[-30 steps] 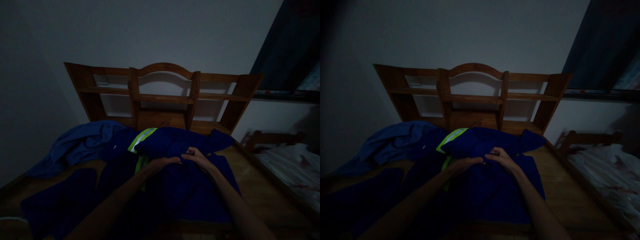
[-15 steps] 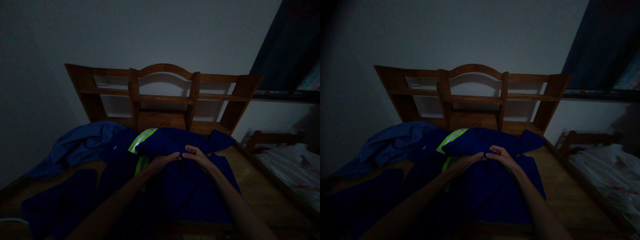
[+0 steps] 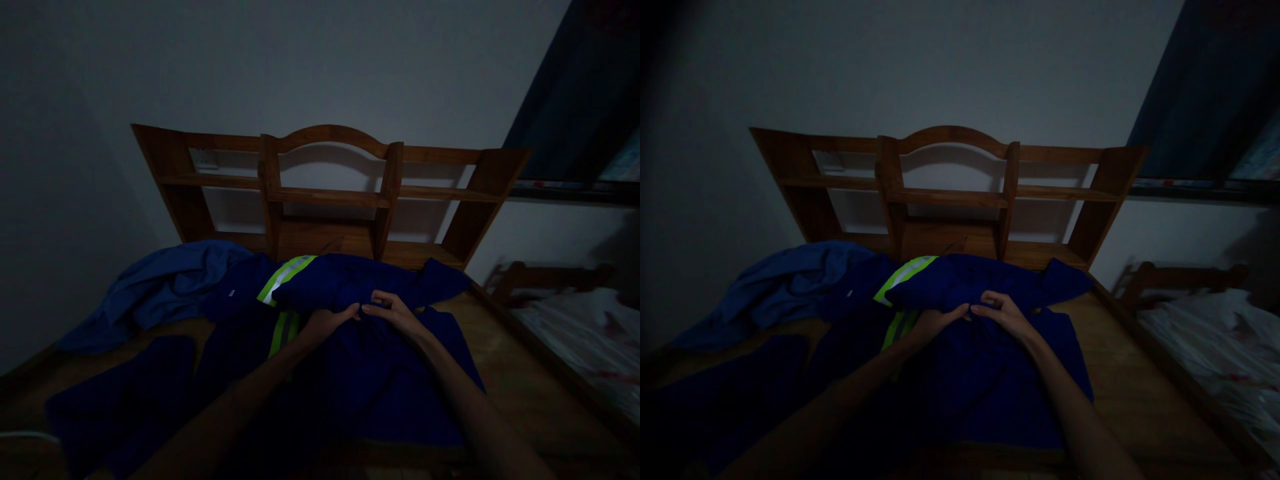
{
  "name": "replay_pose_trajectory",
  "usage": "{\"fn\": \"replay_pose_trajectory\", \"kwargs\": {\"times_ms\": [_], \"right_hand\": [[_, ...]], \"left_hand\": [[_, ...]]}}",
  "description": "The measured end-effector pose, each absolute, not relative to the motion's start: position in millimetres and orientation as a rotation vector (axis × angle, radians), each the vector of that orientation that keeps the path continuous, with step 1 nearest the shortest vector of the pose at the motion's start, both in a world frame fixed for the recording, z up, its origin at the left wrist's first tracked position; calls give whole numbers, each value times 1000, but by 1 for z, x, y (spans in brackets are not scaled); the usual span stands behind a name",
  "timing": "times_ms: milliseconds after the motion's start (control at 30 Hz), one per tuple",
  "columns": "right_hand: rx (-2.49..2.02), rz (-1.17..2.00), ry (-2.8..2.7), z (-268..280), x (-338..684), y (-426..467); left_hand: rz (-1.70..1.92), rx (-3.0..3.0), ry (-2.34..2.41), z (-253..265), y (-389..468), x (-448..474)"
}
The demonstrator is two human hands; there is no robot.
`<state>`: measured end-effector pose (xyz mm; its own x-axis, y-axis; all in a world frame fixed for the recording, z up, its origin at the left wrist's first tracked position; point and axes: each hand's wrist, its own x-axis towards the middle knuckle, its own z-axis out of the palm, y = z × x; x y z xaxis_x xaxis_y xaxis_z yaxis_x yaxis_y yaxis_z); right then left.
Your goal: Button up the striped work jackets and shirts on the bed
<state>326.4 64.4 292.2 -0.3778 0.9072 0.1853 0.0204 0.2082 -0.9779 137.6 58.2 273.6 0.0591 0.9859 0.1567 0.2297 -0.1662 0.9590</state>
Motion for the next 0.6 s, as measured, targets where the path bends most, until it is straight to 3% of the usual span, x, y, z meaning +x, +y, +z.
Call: {"fn": "replay_pose_trajectory", "kwargs": {"times_ms": [233, 600], "right_hand": [[-970, 1158, -1654, 289, 329, 69], [-986, 1286, -1559, 288, 326, 69]], "left_hand": [[1165, 1523, 1196, 281, 55, 139], [1259, 1423, 1273, 279, 59, 137]]}}
